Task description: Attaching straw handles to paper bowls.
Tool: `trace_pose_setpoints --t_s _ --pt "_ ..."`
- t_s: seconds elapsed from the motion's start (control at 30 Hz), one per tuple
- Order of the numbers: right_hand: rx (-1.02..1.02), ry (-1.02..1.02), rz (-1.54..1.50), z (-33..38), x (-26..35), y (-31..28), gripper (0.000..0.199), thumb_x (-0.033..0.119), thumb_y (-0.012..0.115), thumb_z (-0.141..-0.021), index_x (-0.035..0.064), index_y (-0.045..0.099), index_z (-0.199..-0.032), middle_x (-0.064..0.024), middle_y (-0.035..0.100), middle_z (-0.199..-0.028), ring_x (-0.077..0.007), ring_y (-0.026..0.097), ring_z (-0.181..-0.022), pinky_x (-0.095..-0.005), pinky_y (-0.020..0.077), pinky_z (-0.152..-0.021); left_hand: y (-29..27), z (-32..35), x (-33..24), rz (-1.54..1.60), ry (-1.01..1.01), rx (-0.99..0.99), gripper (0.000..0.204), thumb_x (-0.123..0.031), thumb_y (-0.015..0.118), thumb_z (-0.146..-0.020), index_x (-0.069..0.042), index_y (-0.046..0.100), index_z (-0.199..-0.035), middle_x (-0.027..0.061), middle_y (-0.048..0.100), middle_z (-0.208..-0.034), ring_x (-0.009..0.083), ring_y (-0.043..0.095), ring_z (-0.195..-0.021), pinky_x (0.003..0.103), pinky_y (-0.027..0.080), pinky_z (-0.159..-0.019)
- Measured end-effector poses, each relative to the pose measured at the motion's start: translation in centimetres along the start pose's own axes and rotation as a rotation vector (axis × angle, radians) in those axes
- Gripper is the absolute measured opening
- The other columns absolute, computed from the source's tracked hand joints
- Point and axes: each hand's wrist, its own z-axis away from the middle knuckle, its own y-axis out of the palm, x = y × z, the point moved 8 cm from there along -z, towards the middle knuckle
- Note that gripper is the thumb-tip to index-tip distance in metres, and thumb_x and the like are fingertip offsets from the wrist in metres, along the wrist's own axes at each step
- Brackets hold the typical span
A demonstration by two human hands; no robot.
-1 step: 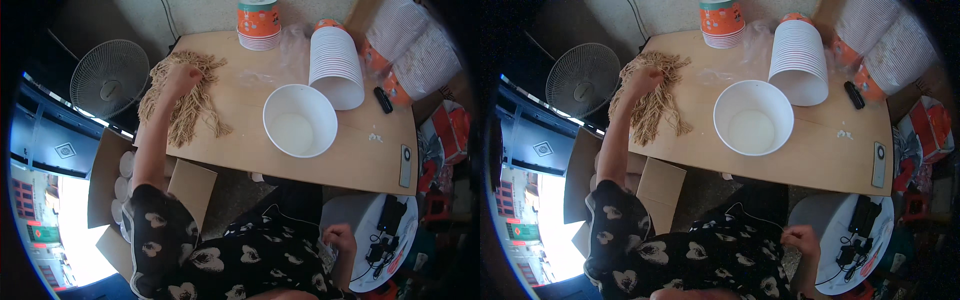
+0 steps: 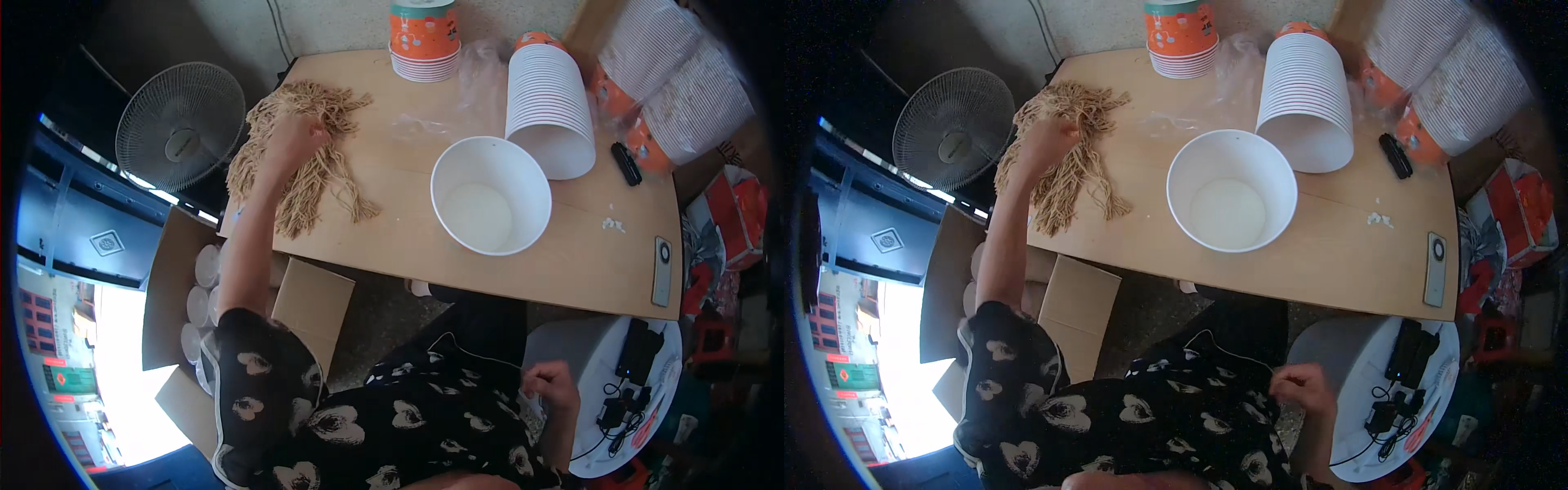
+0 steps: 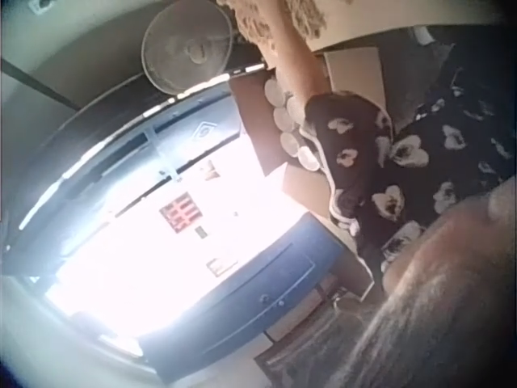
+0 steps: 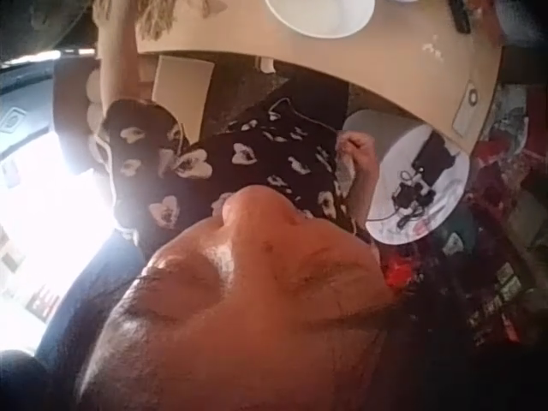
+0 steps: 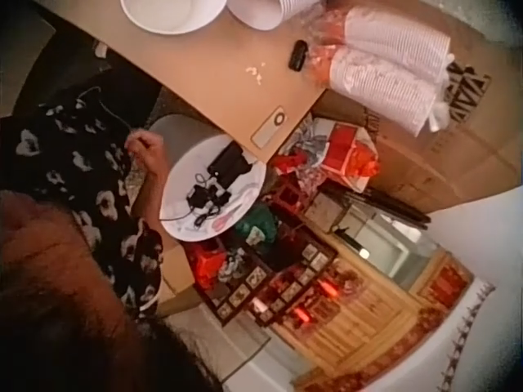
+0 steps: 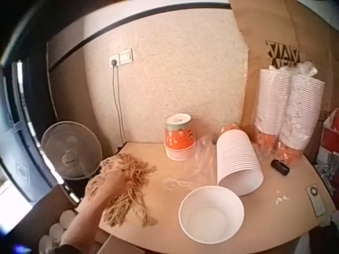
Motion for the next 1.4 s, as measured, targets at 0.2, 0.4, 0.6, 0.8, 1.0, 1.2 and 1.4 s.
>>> trace_pose_setpoints --t_s 0.2,0.4,0.6,0.8,1.0,1.2,1.4 --pt "0.262 -0.017 -0.037 -6.1 3.9 7.4 0.017 0.009 0.06 -0.097 -0.0033 0.064 -0.086 -0.004 0.058 -0.068 -0.0085 0.052 -0.057 -0.0242 0.0404 -0.052 -4.1 14.5 -11.0 0.349 -0.199 0.123 0.021 -0.021 0.071 -0.09 -0.009 0.074 -0.106 0.0128 0.074 -0.091 0.0235 0.072 -0.077 0.035 0.056 -0.067" --pt "0.447 0.09 0.09 -7.0 5.2 12.6 0.023 0.017 0.058 -0.102 -0.0017 0.064 -0.09 0.0001 0.059 -0.066 -0.0051 0.05 -0.057 -0.0207 0.0373 -0.052 -0.9 21.7 -26.7 1.178 0.226 0.411 0.034 -0.011 0.073 -0.089 0.0 0.065 -0.119 0.015 0.071 -0.113 0.0236 0.071 -0.094 0.032 0.057 -0.078" --pt "0.371 -0.011 0.199 -6.9 5.9 10.9 0.026 0.02 0.057 -0.102 -0.0026 0.064 -0.091 -0.0004 0.06 -0.066 -0.0066 0.055 -0.06 -0.0231 0.0438 -0.055 2.2 24.4 -28.2 1.263 0.15 0.619 0.025 -0.008 0.074 -0.088 -0.001 0.07 -0.112 0.0102 0.072 -0.094 0.0193 0.073 -0.085 0.03 0.059 -0.073" --pt "0.326 -0.013 0.198 -6.8 4.9 9.7 0.025 0.018 0.059 -0.101 -0.0037 0.065 -0.091 -0.0014 0.06 -0.068 -0.0065 0.055 -0.06 -0.0221 0.0436 -0.055 2.0 23.8 -29.2 1.217 0.241 0.507 0.028 -0.002 0.076 -0.083 -0.004 0.072 -0.112 0.0094 0.071 -0.089 0.0188 0.072 -0.08 0.031 0.058 -0.068" --pt "0.313 -0.015 0.249 -6.5 4.4 9.7 0.029 0.02 0.06 -0.1 -0.002 0.064 -0.082 -0.0005 0.06 -0.064 -0.0057 0.053 -0.055 -0.0221 0.042 -0.053 0.7 24.8 -30.3 0.945 0.421 0.334 0.025 0.001 0.074 -0.081 -0.003 0.072 -0.106 0.0114 0.068 -0.092 0.0261 0.07 -0.076 0.032 0.057 -0.066" --pt "0.216 -0.005 0.133 -7.0 5.1 9.0 0.027 0.022 0.06 -0.1 0.0013 0.064 -0.082 0.0002 0.059 -0.063 -0.0044 0.051 -0.053 -0.0207 0.0377 -0.048 1.7 24.0 -30.4 0.921 0.348 0.26 0.009 -0.001 0.067 -0.087 -0.001 0.06 -0.093 0.0101 0.061 -0.084 0.0255 0.067 -0.073 0.032 0.053 -0.062" --pt "-0.359 -0.419 -0.11 -6.6 7.5 5.0 0.023 0.018 0.057 -0.101 -0.0016 0.065 -0.092 -0.0011 0.056 -0.068 -0.0071 0.048 -0.058 -0.0219 0.0371 -0.053 6.8 24.7 -28.5 1.625 -0.399 0.491 0.016 -0.019 0.058 -0.102 -0.004 0.061 -0.099 -0.0002 0.062 -0.078 0.0043 0.057 -0.069 0.018 0.042 -0.059"
